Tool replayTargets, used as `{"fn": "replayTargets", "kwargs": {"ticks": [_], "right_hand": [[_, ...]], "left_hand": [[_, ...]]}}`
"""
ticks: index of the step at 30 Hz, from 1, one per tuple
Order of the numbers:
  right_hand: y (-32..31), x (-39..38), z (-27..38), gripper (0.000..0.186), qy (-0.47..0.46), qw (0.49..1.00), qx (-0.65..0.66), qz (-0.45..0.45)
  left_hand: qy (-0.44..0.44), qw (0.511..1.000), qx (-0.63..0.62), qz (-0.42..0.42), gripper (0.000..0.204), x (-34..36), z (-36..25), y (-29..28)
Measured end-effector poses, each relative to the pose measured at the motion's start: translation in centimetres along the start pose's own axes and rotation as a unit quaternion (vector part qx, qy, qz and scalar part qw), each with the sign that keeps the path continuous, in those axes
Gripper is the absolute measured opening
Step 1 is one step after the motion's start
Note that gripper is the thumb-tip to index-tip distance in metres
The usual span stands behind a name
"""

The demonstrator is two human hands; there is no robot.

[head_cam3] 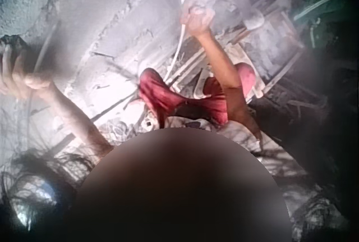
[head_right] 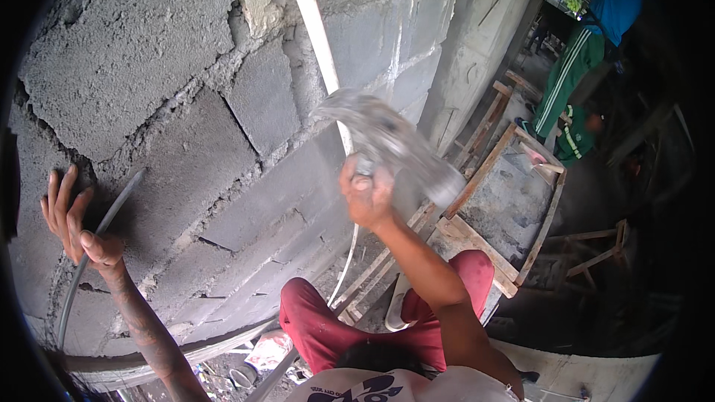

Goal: The person secures a white conduit to a cinder block wall using a hammer and nails. They position the conduit, tap nails into the wall, and adjust the conduit as needed while working on scaffolding.

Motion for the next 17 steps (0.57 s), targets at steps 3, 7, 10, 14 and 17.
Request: {"fn": "replayTargets", "kwargs": {"ticks": [3,7,10,14,17], "right_hand": [[0.0,1.9,-2.8,0.048,-0.047,0.997,-0.066,-0.002],[-2.4,-3.2,-7.4,0.044,0.178,0.944,-0.274,-0.038],[-2.9,-5.6,-5.7,0.044,0.197,0.960,-0.190,-0.052],[-1.4,-0.4,-0.4,0.037,-0.026,0.998,-0.052,0.015],[0.7,2.4,-0.9,0.052,-0.014,1.000,0.005,0.010]], "left_hand": [[0.009,1.000,-0.002,-0.005,0.080,0.0,0.1,0.3],[-0.021,1.000,0.003,0.010,0.081,0.0,-0.1,-0.1],[-0.025,1.000,-0.001,0.004,0.081,0.1,-0.2,-0.1],[0.001,1.000,-0.003,-0.002,0.081,-0.3,0.4,0.1],[0.014,1.000,-0.010,0.003,0.081,-0.7,0.8,0.4]]}}
Point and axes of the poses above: each hand's wrist, its own x-axis towards the middle knuckle, its own y-axis out of the palm, z = x × y, the point moved 8 cm from there along x, towards the middle knuckle, and after that the axes turned 13 degrees about x, right-handed, at the moved point
